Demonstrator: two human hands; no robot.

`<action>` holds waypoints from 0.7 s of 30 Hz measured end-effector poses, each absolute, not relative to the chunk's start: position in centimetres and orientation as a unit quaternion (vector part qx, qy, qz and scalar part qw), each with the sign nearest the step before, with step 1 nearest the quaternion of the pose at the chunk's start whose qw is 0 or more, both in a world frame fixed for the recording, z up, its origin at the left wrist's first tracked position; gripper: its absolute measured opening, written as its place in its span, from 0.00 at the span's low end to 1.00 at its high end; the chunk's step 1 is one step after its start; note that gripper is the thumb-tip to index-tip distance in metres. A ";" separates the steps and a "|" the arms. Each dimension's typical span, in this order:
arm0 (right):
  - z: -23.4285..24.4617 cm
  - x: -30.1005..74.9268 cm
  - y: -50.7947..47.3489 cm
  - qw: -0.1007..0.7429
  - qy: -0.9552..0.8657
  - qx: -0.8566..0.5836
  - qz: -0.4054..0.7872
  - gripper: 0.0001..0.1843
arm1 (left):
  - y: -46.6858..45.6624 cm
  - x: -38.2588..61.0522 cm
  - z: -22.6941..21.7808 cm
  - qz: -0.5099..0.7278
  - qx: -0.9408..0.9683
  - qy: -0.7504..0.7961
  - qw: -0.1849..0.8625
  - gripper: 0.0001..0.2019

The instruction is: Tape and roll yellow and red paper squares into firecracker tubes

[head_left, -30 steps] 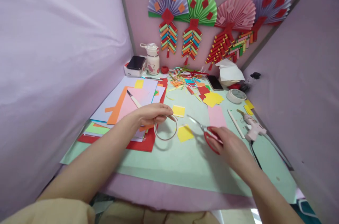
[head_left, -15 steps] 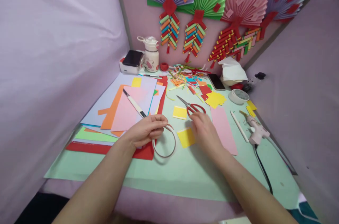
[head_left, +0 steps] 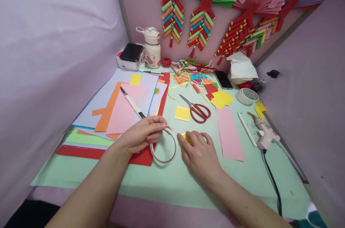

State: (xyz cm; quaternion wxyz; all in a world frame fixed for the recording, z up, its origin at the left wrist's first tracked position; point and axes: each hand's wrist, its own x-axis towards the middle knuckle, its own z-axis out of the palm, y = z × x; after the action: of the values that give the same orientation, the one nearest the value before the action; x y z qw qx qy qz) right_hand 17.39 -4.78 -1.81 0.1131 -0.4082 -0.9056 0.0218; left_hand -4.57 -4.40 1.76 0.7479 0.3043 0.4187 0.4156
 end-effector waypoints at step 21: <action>-1.9 19.4 -5.1 0.210 -0.854 -0.467 0.093 0.14 | -5.4 -1.0 1.5 0.319 0.418 0.513 0.679 0.10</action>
State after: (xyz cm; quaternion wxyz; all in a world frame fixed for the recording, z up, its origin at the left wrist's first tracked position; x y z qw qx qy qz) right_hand 19.36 -5.10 -1.94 0.2102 -0.4673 -0.8537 0.0929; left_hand -0.97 -5.42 1.46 0.6787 0.4176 0.5131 0.3189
